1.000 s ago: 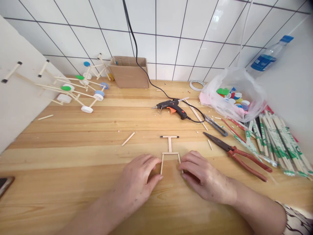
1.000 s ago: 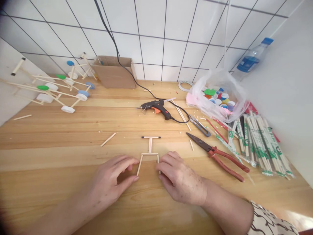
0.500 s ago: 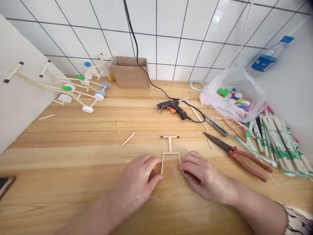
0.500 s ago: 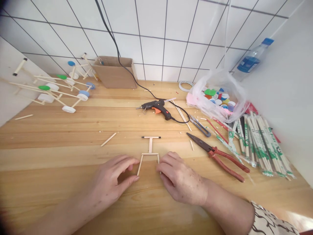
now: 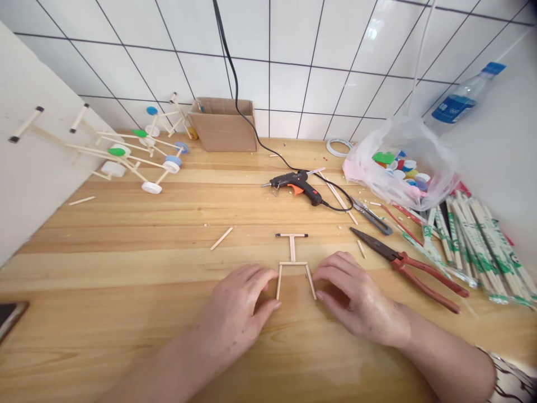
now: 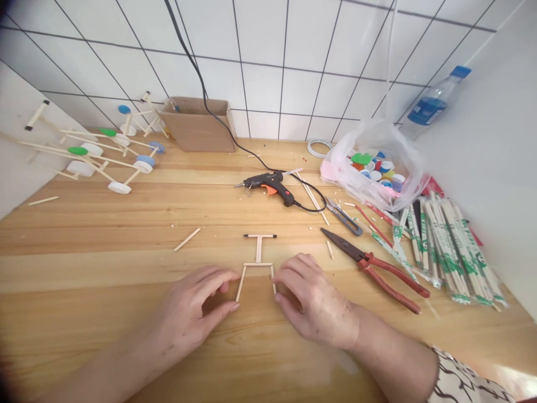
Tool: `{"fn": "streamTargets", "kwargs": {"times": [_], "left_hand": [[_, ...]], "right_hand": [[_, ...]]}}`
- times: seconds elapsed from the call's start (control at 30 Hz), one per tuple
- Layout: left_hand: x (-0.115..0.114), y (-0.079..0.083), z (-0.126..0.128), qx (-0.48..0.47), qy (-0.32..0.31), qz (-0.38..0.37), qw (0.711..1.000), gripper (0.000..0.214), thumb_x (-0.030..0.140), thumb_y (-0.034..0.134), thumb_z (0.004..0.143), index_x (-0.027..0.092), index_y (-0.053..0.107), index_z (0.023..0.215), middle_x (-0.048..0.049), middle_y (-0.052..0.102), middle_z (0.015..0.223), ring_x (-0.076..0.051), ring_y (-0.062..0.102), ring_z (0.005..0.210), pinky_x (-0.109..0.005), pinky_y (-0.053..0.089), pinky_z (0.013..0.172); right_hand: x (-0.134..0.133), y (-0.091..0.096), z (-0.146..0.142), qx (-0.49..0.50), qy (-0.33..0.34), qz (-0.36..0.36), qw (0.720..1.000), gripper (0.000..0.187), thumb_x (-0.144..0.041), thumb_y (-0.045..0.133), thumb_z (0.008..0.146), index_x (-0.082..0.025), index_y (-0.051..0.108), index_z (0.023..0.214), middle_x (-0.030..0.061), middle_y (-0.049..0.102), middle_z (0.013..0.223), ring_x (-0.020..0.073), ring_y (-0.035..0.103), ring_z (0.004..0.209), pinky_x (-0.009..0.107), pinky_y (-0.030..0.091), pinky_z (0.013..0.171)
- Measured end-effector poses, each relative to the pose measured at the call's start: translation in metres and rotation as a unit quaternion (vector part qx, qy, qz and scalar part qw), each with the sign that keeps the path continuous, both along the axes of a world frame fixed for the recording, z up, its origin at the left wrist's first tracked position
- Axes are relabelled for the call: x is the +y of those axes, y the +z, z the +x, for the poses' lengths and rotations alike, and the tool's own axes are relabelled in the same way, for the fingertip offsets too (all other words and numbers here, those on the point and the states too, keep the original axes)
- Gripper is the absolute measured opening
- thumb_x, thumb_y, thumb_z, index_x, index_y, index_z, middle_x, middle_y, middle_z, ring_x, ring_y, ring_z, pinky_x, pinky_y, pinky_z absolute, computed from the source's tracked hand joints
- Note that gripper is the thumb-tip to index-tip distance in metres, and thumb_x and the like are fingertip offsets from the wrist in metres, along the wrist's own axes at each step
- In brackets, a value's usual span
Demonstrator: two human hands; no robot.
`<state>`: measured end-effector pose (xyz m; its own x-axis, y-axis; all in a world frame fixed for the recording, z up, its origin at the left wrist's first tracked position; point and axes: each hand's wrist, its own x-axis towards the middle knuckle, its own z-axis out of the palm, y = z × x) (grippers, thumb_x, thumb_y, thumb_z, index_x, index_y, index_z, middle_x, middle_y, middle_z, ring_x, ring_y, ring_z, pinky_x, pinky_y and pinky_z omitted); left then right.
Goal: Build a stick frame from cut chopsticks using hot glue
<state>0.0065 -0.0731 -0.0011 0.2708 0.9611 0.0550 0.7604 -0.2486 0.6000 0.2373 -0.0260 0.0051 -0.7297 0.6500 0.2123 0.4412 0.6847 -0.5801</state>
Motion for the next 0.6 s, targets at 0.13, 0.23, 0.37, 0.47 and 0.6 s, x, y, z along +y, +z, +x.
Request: {"fn": "streamTargets", "kwargs": {"times": [0.13,0.23,0.37,0.47,0.6], "left_hand": [[-0.0003,-0.0001,-0.0005,-0.004,0.003,-0.008,1.0,0.028,0.01,0.061,0.075,0.022,0.057,0.1,0.0005,0.062,0.079,-0.019,0.059,0.076,-0.032,0.049,0.071],[-0.0007,-0.0033,-0.0014,-0.009,0.001,-0.009,1.0,0.034,0.008,0.06,0.075,0.023,0.056,0.106,0.0009,0.061,0.08,-0.018,0.058,0.077,-0.032,0.048,0.072],[-0.0016,-0.0065,-0.0016,-0.01,0.001,-0.006,1.0,0.039,0.008,0.062,0.074,0.022,0.055,0.11,0.0011,0.06,0.08,-0.018,0.058,0.077,-0.033,0.048,0.073],[-0.0023,-0.0064,-0.0015,-0.009,0.0,-0.004,1.0,0.04,0.008,0.062,0.074,0.022,0.055,0.111,0.001,0.06,0.08,-0.018,0.058,0.077,-0.033,0.048,0.073],[-0.0022,-0.0055,-0.0019,-0.008,0.001,-0.007,1.0,0.039,0.009,0.062,0.074,0.021,0.056,0.111,0.0002,0.061,0.081,-0.018,0.058,0.077,-0.032,0.048,0.072]], "right_hand": [[0.0003,-0.0027,0.0006,-0.012,-0.034,0.006,0.999,0.017,-0.012,0.056,0.082,-0.017,0.056,0.098,0.0072,0.058,0.089,0.0217,0.05,0.084,0.038,0.041,0.077],[-0.0004,-0.0042,-0.0013,-0.025,-0.04,-0.002,0.999,0.018,-0.014,0.058,0.082,-0.017,0.057,0.1,0.0074,0.058,0.09,0.0223,0.05,0.085,0.038,0.041,0.077],[-0.0016,-0.0042,-0.0032,-0.023,-0.042,-0.006,0.999,0.017,-0.013,0.058,0.082,-0.017,0.057,0.098,0.0074,0.059,0.089,0.0221,0.05,0.085,0.038,0.041,0.077],[-0.0023,-0.0039,-0.0025,-0.02,-0.041,-0.006,0.999,0.017,-0.012,0.058,0.081,-0.016,0.057,0.097,0.0075,0.059,0.089,0.022,0.05,0.084,0.038,0.041,0.077],[-0.0031,-0.0039,-0.0009,-0.021,-0.042,-0.004,0.999,0.017,-0.012,0.058,0.081,-0.016,0.057,0.097,0.0077,0.059,0.088,0.0223,0.05,0.084,0.038,0.041,0.076]]}}
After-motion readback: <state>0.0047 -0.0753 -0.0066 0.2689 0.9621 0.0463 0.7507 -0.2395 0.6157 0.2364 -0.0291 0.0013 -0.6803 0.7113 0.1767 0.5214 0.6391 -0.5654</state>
